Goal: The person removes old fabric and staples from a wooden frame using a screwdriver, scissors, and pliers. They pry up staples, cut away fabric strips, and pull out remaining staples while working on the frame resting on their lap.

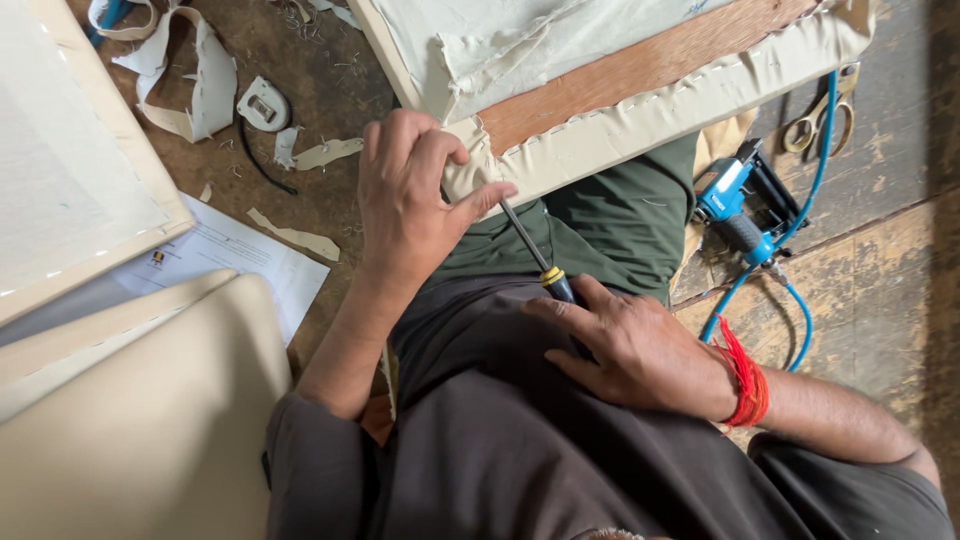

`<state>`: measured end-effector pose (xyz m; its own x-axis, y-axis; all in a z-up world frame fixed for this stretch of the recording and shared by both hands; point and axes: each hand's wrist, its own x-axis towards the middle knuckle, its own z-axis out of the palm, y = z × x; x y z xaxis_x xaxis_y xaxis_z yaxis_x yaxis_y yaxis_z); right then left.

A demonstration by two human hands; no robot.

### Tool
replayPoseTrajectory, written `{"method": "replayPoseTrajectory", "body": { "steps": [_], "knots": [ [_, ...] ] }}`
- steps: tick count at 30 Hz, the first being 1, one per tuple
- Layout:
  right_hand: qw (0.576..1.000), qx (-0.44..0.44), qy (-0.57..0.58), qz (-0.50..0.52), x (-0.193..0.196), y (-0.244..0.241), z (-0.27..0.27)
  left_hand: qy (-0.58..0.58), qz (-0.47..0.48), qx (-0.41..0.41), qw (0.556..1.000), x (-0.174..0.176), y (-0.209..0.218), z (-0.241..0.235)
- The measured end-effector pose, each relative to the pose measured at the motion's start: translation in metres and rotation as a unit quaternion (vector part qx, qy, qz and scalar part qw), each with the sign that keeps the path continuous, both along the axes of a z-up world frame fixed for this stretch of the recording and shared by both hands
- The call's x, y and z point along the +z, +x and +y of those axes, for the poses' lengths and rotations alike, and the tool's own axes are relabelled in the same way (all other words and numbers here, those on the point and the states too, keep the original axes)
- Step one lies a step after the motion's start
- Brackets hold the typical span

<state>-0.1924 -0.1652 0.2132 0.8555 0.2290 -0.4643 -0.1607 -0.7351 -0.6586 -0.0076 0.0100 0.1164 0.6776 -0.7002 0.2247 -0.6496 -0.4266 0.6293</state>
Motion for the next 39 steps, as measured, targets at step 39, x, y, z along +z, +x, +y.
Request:
{"method": "replayPoseTrajectory", "body": {
  "steps": [39],
  "knots": [
    [0.859, -0.331, 0.285, 0.266, -0.048, -0.050, -0.063, -0.062, 0.230, -0.100, 0.966, -0.008, 0.025, -0.002]
  ]
}}
